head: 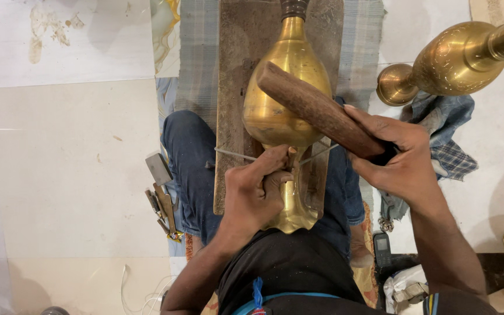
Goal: The person sits on the floor with a brass vase clamped on a wooden board and repeatedly taps a metal rod held against the vessel's neck using a wooden mallet, rotating the vessel to work around it. Near the end they hold the vessel by hand and score or engrave its body with a small pointed tool.
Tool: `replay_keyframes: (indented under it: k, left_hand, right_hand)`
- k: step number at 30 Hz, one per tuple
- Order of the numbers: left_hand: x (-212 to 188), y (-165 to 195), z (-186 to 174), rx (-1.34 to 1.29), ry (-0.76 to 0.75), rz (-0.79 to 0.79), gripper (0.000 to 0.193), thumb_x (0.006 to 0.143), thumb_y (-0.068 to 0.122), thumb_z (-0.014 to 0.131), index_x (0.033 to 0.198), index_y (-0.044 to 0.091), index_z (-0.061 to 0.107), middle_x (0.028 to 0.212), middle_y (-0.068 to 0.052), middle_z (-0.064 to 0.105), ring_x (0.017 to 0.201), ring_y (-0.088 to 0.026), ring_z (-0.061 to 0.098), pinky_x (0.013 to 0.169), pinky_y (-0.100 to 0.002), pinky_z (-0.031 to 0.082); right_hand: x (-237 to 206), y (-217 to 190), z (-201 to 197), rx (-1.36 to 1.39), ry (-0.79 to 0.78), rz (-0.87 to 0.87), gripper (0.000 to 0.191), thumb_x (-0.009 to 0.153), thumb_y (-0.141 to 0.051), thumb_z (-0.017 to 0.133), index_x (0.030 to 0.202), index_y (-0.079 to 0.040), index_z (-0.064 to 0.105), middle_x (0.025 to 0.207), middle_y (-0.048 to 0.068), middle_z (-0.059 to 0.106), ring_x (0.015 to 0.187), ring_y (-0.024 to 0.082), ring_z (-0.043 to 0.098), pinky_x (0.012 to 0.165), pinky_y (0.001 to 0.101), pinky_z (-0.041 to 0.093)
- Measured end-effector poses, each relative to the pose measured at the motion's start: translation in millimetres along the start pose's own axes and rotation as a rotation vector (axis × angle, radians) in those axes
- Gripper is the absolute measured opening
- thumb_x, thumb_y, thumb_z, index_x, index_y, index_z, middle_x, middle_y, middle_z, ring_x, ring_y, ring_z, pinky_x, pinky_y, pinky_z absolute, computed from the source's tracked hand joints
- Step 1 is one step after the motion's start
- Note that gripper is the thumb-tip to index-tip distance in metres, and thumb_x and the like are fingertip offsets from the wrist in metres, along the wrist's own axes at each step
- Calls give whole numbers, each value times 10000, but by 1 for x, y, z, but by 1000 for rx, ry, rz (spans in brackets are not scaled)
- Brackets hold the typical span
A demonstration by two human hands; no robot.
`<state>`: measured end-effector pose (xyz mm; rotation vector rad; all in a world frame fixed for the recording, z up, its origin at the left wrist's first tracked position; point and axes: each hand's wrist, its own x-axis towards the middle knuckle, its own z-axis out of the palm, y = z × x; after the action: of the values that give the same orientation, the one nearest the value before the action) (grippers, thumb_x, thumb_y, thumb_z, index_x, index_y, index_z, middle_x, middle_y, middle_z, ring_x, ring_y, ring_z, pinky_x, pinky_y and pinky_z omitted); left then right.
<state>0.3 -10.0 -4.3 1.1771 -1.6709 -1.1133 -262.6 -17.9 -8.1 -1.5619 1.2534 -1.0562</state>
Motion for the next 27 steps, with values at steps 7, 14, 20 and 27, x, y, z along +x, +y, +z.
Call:
replay_keyframes:
  k: [7,14,20,27]
  left_hand:
    - [0,2,0,6,16,40,571,720,-154,624,1276,-32,657,1161,-179,761,1043,-258,790,897,-309,648]
    - [-6,-5,5,138,53,32,449,782,-110,708,1213,18,696,1117,-163,798,966,-217,805,856,-283,650]
    - [-8,0,1,79,22,-12,579,733,-122,617,1306,-42,633,1103,-192,774,1042,-264,789,912,-319,640]
    - [-10,-3,1,157,58,39,471,760,-83,684,1220,21,684,1047,-185,784,973,-282,796,840,-333,636]
  right_hand:
    - [21,-30,-6,-23,-78,-15,653,767,59,693,1407,-63,654,1075,71,726,887,63,650,778,203,514]
    - [47,-51,-21,-463,-297,-70,715,655,25,625,1339,-171,699,988,72,743,634,106,649,522,233,541]
    - [53,-51,-17,-397,-329,-58,677,716,-3,645,1356,-215,702,801,9,683,494,90,535,436,239,423]
    - [45,-46,-24,-434,-348,-102,609,718,-8,633,1301,-157,727,916,-10,716,518,52,614,455,221,454]
